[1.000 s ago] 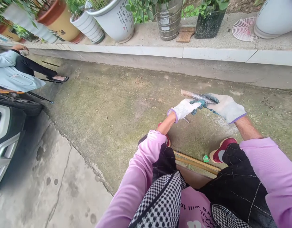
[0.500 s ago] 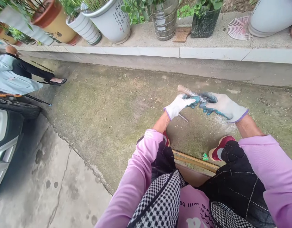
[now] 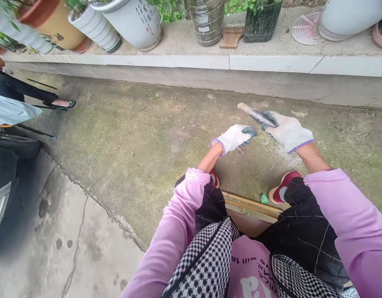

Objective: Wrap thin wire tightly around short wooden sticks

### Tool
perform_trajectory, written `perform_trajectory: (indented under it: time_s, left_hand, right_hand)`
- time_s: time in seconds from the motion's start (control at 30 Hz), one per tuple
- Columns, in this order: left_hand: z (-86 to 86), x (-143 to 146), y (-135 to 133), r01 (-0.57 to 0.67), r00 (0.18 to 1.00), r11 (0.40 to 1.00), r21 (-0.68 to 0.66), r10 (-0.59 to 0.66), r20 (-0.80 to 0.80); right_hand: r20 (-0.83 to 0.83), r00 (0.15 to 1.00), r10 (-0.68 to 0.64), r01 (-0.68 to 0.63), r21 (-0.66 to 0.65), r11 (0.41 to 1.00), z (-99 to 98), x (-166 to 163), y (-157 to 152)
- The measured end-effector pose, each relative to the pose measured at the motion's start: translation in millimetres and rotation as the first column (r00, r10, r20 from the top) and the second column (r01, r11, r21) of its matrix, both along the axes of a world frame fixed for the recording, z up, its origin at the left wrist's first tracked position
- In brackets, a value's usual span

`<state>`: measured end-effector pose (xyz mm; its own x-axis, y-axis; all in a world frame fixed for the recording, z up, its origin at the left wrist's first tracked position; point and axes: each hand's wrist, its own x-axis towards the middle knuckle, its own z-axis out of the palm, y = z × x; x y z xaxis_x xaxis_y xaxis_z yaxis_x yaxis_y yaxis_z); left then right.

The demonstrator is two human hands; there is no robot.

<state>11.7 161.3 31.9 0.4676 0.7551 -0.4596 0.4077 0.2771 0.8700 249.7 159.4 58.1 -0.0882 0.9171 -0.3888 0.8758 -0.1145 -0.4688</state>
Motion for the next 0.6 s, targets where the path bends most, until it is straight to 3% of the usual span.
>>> perform_trajectory:
  time_s: [0.17,0.33,0.43,0.6]
  left_hand:
    - [1.4,-13.2,6.0,0.093,0.987,0.977,0.192,-0.065,-0.147]
    - [-12.1,-26.7,15.3,0.126,0.981,0.955,0.268,-0.08,-0.179]
    - [-16.3,-31.2,20.4,0.107,0.989,0.974,0.201,-0.083,-0.123]
    - [-3.9,-36.5,31.3,0.059,0.993,0.997,0.053,-0.064,0.098]
  right_hand:
    - [0.146,0.968,0.205,-0.184,-0.142,0.973,-11.5,5.8,3.0]
    - [-0.04,0.945,0.324,-0.321,-0.292,0.901,-28.3,13.7,-4.5]
    - [-0.281,0.92,0.273,-0.359,-0.327,0.874,-20.7,19.9,-11.2]
    - [-0.526,0.85,0.033,-0.268,-0.378,0.886,9.2,27.4,-18.1]
